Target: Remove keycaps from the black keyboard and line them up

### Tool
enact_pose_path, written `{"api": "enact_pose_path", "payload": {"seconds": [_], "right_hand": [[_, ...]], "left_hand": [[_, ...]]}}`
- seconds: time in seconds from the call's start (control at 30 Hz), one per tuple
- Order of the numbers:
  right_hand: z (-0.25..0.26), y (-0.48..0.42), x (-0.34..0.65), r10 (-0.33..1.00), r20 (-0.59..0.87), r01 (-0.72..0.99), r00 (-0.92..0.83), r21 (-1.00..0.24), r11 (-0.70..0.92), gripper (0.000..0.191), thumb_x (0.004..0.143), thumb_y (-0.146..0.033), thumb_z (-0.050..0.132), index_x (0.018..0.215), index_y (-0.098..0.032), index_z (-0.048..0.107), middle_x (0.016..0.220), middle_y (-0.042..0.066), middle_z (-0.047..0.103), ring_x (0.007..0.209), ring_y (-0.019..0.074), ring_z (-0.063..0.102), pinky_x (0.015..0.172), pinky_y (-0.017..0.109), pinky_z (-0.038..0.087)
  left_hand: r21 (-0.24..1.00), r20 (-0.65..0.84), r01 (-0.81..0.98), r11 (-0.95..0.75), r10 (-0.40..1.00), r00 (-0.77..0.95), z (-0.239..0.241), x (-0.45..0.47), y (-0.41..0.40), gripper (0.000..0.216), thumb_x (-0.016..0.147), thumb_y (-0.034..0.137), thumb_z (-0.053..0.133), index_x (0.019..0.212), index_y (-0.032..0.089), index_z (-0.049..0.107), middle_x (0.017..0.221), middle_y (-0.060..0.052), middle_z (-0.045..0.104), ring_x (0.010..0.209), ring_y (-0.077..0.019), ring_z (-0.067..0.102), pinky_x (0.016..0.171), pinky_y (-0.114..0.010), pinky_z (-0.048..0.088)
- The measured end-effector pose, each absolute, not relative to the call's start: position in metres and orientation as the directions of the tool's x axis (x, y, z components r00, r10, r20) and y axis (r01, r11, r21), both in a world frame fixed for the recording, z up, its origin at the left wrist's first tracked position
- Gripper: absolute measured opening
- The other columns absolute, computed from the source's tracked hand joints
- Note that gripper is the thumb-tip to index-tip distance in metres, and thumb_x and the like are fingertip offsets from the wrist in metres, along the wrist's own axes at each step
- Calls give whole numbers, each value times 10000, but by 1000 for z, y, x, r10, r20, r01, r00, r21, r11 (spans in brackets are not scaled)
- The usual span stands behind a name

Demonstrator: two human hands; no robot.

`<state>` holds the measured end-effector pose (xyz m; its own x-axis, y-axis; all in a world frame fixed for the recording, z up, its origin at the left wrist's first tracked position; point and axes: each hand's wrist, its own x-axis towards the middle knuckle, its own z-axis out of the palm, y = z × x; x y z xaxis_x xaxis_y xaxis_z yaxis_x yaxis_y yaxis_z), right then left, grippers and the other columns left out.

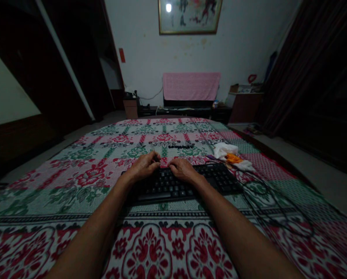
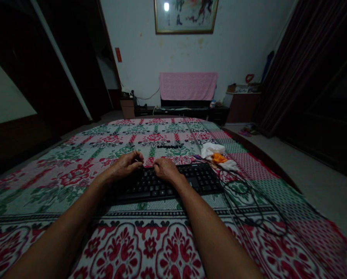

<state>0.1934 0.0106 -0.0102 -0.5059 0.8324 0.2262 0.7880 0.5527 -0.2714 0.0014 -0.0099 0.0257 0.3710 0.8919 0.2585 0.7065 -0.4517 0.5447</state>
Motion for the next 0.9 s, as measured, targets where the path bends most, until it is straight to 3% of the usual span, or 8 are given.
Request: {"api": "enact_pose_path", "payload": {"seconds": [0.47,0.77,0.9], "right_hand": [[-12,11,194,831,248,775,-498,-304,555,306,837,-218,380,923,-174,671,933,73,675,867,168,586,752,237,373],[-15,14,194,821,260,767,-508,-299,569,298,836,-219,385,913,-178,670,928,68,677,873,167,584,764,236,375],[-17,16,194,819,264,773,-509,-277,570,299,832,-215,382,885,-178,674,908,72,678,858,173,588,746,239,376]], "left_hand": [[397,328,767,-504,858,394,27,13,-17,159,774,210,436,911,177,509,765,-29,614,696,-169,565,654,-276,402],[481,320,752,-452,888,329,21,6,-8,163,760,213,463,911,177,514,769,-17,629,707,-158,580,640,-255,412],[395,318,772,-498,862,394,23,10,-12,170,767,200,450,922,180,518,764,-24,626,695,-166,577,629,-262,401]]}}
